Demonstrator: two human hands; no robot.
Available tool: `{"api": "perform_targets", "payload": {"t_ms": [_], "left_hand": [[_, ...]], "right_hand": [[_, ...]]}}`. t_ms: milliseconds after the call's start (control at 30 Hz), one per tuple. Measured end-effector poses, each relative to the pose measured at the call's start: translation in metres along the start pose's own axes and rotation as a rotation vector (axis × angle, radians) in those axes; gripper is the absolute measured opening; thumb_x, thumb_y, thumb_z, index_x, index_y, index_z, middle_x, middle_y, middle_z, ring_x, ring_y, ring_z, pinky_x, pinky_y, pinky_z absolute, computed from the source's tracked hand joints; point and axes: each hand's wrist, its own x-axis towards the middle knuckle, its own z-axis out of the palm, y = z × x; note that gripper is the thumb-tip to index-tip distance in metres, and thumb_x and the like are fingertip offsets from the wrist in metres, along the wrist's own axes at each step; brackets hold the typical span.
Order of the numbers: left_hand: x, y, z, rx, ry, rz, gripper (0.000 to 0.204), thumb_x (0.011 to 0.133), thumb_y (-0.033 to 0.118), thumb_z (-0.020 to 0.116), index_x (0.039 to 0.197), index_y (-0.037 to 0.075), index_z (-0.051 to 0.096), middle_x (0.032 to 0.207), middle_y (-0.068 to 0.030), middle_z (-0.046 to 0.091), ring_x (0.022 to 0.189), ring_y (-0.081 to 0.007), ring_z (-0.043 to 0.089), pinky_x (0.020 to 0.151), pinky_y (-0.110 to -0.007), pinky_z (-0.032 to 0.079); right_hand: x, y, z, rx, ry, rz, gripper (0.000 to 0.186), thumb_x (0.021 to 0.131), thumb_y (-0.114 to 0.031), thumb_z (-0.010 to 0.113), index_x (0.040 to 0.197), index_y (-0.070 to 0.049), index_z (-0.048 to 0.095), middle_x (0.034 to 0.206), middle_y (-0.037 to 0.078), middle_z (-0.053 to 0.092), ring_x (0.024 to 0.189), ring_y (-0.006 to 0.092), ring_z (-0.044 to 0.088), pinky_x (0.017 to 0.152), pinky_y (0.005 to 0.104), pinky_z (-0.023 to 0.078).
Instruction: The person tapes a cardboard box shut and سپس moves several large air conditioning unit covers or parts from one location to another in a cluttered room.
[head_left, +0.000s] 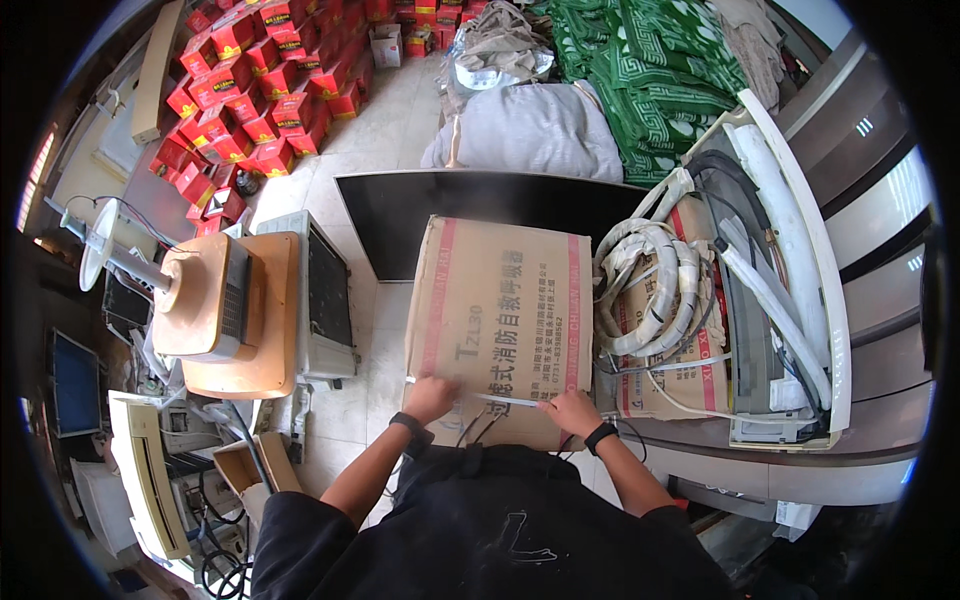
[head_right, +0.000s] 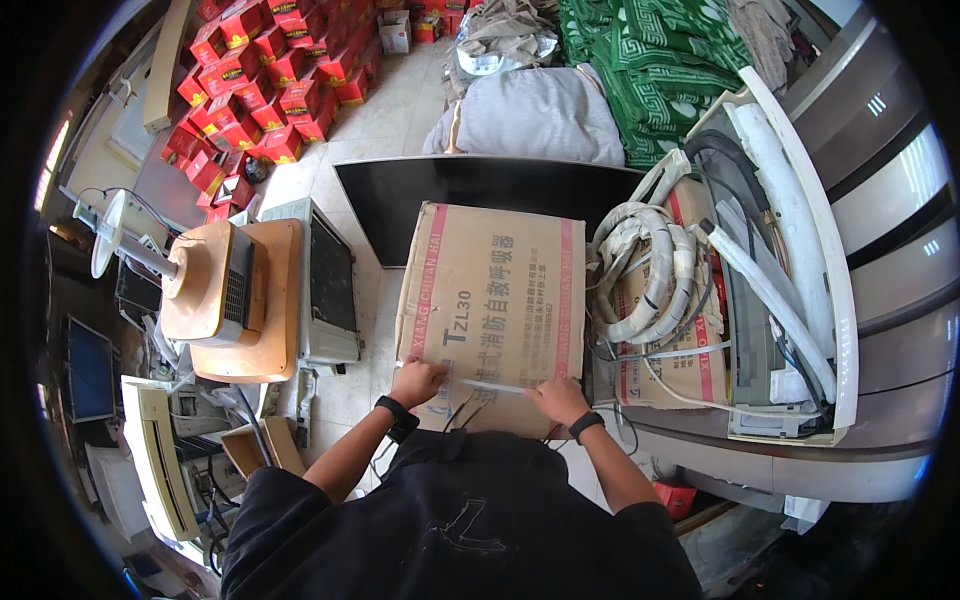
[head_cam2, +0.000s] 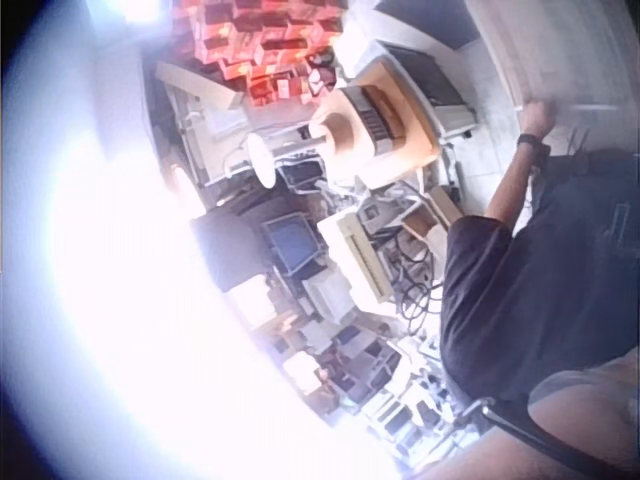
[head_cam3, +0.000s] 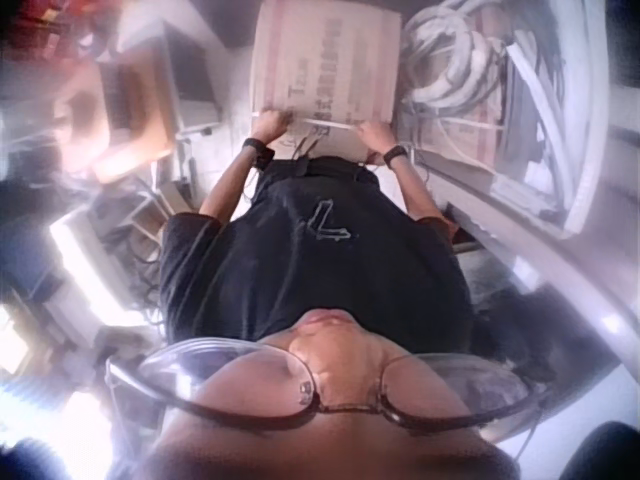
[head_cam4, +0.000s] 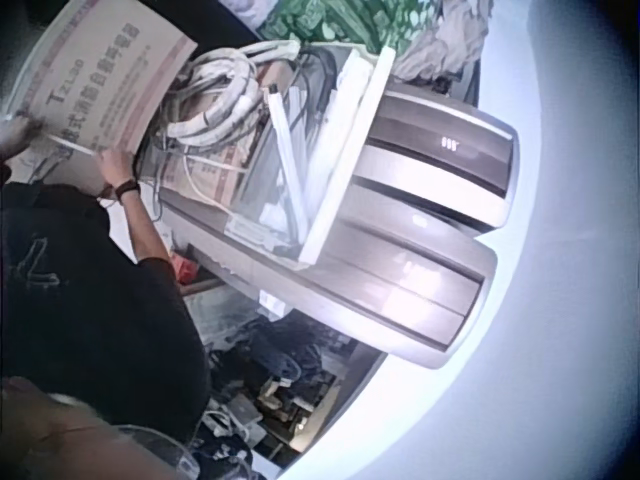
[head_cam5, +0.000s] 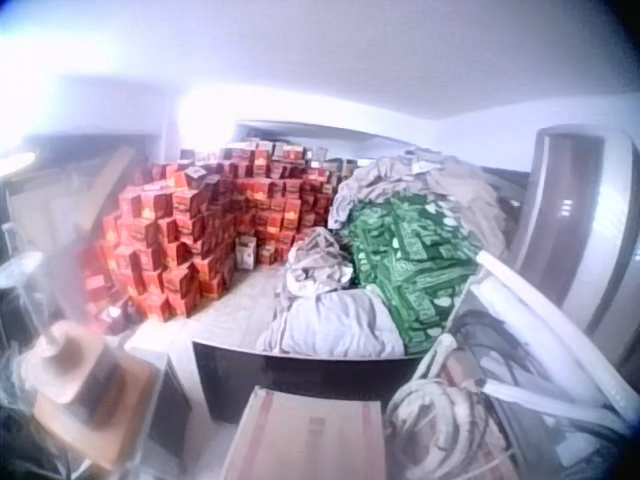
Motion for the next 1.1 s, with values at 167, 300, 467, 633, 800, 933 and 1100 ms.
{"api": "perform_targets", "payload": {"t_ms": [167, 300, 467, 633, 800, 933, 1100], "left_hand": [[0.016, 0.021, 0.017, -0.002, 0.112, 0.084, 0.022, 0.082, 0.019, 0.056, 0.099, 0.016, 0.070, 0.077, -0.0142, 0.067, 0.075, -0.0332, 0.065, 0.085, -0.047, 0.042], [0.033, 0.044, 0.019, -0.018, 0.108, 0.001, 0.023, 0.082, 0.019, 0.055, 0.099, 0.016, 0.070, 0.079, -0.0138, 0.067, 0.075, -0.0334, 0.065, 0.086, -0.047, 0.041], [0.048, 0.062, 0.019, -0.086, 0.188, -0.003, 0.020, 0.081, 0.019, 0.055, 0.093, 0.015, 0.070, 0.077, -0.0129, 0.067, 0.077, -0.0330, 0.065, 0.083, -0.048, 0.043], [0.065, 0.053, 0.026, 0.008, 0.237, 0.006, 0.017, 0.080, 0.020, 0.055, 0.090, 0.015, 0.068, 0.074, -0.0122, 0.066, 0.073, -0.0332, 0.064, 0.075, -0.046, 0.047], [0.075, 0.036, 0.036, 0.044, 0.257, -0.098, 0.017, 0.079, 0.021, 0.056, 0.090, 0.015, 0.068, 0.069, -0.0127, 0.065, 0.066, -0.0333, 0.063, 0.071, -0.046, 0.048], [0.078, 0.043, 0.037, 0.032, 0.240, -0.106, 0.019, 0.079, 0.019, 0.055, 0.091, 0.015, 0.068, 0.068, -0.0144, 0.064, 0.067, -0.0331, 0.063, 0.070, -0.046, 0.049], [0.068, 0.047, 0.045, 0.062, 0.247, -0.139, 0.020, 0.078, 0.018, 0.055, 0.092, 0.015, 0.069, 0.066, -0.0150, 0.063, 0.065, -0.0336, 0.063, 0.070, -0.046, 0.049]], "right_hand": [[0.006, 0.046, -0.009, -0.066, 0.162, -0.145, 0.052, 0.091, -0.046, 0.052, 0.071, 0.000, 0.068, 0.064, 0.022, 0.060, 0.065, 0.0403, 0.060, 0.068, 0.0485, 0.049], [0.015, 0.066, -0.034, -0.113, 0.144, -0.221, 0.056, 0.093, -0.047, 0.049, 0.069, 0.002, 0.066, 0.061, 0.023, 0.057, 0.062, 0.0416, 0.058, 0.066, 0.0482, 0.048], [0.018, 0.073, -0.054, -0.055, 0.059, -0.104, 0.056, 0.093, -0.046, 0.050, 0.071, 0.003, 0.066, 0.061, 0.025, 0.057, 0.064, 0.0423, 0.059, 0.066, 0.0465, 0.048], [0.032, 0.089, -0.050, -0.071, 0.111, -0.169, 0.050, 0.090, -0.044, 0.054, 0.070, 0.000, 0.067, 0.061, 0.021, 0.059, 0.066, 0.0395, 0.061, 0.064, 0.0464, 0.049], [0.036, 0.076, -0.028, -0.122, 0.312, -0.224, 0.044, 0.087, -0.042, 0.057, 0.065, -0.005, 0.067, 0.060, 0.018, 0.059, 0.060, 0.0376, 0.059, 0.059, 0.0460, 0.047], [0.044, 0.092, -0.004, -0.089, 0.412, -0.111, 0.046, 0.086, -0.048, 0.056, 0.067, -0.008, 0.070, 0.061, 0.018, 0.060, 0.061, 0.0369, 0.060, 0.058, 0.0479, 0.047], [0.042, 0.081, -0.017, -0.082, 0.211, -0.019, 0.044, 0.087, -0.047, 0.054, 0.074, -0.008, 0.071, 0.071, 0.018, 0.065, 0.070, 0.0388, 0.062, 0.067, 0.0503, 0.049]]}}
